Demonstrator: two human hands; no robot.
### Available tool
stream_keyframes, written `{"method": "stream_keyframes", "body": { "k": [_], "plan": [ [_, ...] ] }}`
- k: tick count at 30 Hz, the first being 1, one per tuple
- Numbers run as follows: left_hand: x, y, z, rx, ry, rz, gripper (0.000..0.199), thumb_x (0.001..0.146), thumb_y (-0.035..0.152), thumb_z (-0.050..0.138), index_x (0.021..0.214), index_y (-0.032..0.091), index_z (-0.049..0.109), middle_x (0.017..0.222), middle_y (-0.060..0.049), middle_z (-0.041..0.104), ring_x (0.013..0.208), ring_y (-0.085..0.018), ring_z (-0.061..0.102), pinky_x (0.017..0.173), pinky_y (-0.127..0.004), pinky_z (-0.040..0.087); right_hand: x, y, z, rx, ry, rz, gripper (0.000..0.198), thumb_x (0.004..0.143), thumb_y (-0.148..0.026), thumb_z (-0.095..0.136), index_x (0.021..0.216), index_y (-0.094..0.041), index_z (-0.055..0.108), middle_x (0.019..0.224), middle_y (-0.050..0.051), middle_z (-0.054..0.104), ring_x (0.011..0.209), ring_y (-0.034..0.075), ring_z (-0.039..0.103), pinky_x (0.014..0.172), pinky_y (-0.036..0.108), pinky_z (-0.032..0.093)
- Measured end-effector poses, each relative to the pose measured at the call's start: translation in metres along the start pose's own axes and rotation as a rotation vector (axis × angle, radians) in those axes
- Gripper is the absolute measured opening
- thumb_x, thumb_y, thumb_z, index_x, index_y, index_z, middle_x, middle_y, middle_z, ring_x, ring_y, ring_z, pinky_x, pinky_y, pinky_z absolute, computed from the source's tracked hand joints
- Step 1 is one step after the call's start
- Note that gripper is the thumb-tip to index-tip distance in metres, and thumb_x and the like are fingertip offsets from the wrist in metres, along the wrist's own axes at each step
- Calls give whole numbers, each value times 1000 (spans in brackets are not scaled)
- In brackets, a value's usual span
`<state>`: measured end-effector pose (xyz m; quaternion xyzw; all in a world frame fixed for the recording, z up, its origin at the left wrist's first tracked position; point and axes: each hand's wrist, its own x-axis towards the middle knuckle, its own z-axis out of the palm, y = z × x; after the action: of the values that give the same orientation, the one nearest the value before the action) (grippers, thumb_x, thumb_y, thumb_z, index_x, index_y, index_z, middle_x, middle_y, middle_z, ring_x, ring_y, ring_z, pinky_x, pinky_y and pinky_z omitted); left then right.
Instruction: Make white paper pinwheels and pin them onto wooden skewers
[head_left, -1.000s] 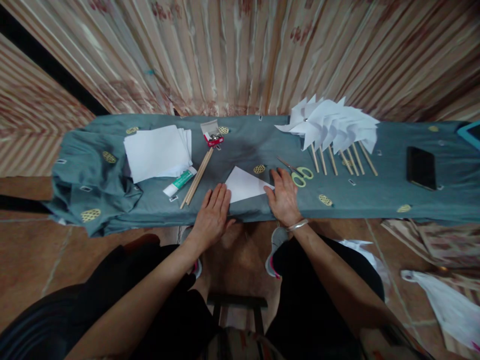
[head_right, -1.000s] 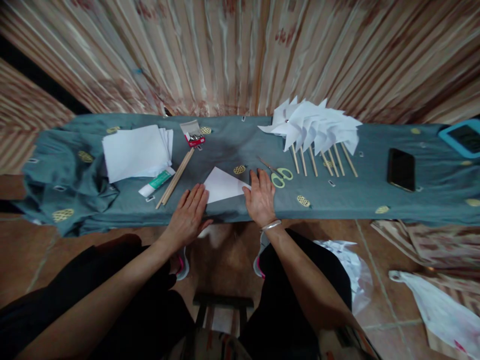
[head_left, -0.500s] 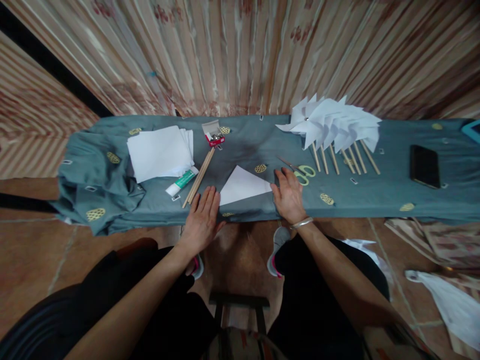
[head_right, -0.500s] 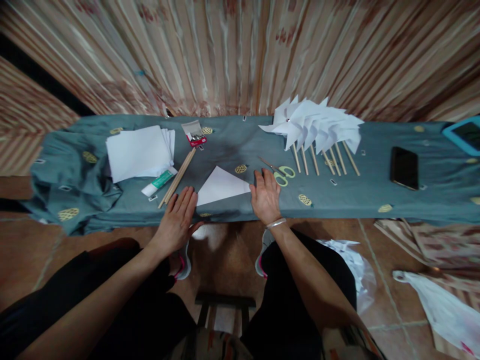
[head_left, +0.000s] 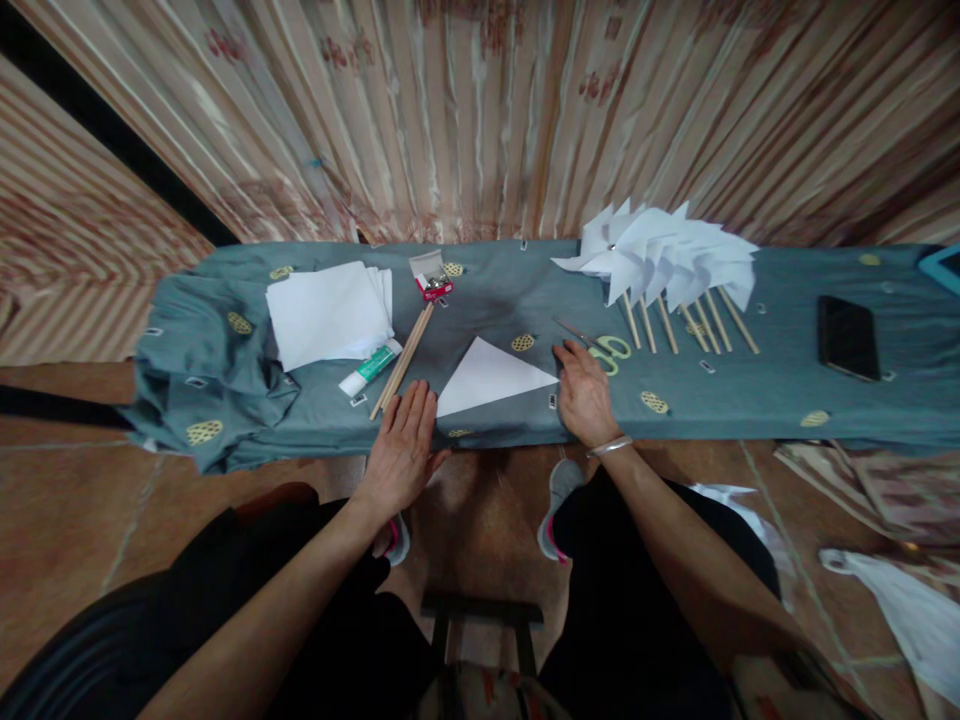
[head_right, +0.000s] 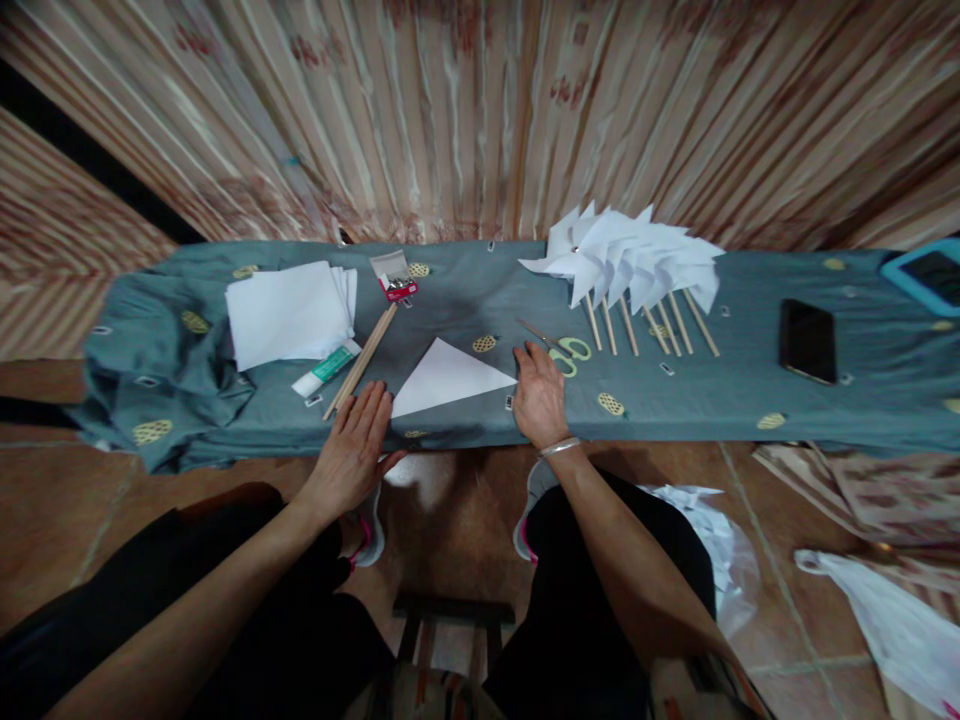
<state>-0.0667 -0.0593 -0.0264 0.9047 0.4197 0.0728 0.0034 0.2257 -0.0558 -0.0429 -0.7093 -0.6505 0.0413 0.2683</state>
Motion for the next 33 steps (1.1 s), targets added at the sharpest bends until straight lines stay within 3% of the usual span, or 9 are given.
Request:
{"method": "stream_keyframes", "body": {
  "k": [5, 13, 23, 33],
  "plan": [
    [4, -2, -1, -77, 112, -5, 77, 91, 38, 52, 149, 0, 17, 152, -30, 31, 145, -36, 23, 115, -54, 27, 5, -5, -3, 120, 19, -40, 45, 98, -29, 27, 130, -13, 55, 136, 17, 56, 132, 26, 46, 109, 49, 38],
    [21, 2, 0, -224, 183, -8, 78, 93, 41, 47, 152, 8, 7, 152, -28, 31, 145, -35, 26, 114, -55, 30, 7, -19, -3, 147, -98, -86, 52, 91, -52, 48, 129, -17, 56, 140, 17, 53, 130, 31, 49, 105, 51, 41],
    [28, 11, 8, -313, 152, -26, 74, 95, 44, 41, 152, 10, 10, 151, -27, 34, 144, -32, 29, 113, -55, 31, 9, -22, 0, 211, -118, -84, 40, 82, -37, 63, 118, -20, 62, 140, 14, 54, 129, 29, 51, 105, 51, 41],
    [36, 12, -1, -422, 192, -41, 66, 96, 42, 40, 151, 15, 16, 148, -21, 43, 140, -28, 39, 114, -52, 32, 16, -21, -3, 458, -137, 10, 11, 78, -25, 60, 87, -22, 65, 138, 10, 57, 127, 24, 54, 107, 45, 40]
  ]
}}
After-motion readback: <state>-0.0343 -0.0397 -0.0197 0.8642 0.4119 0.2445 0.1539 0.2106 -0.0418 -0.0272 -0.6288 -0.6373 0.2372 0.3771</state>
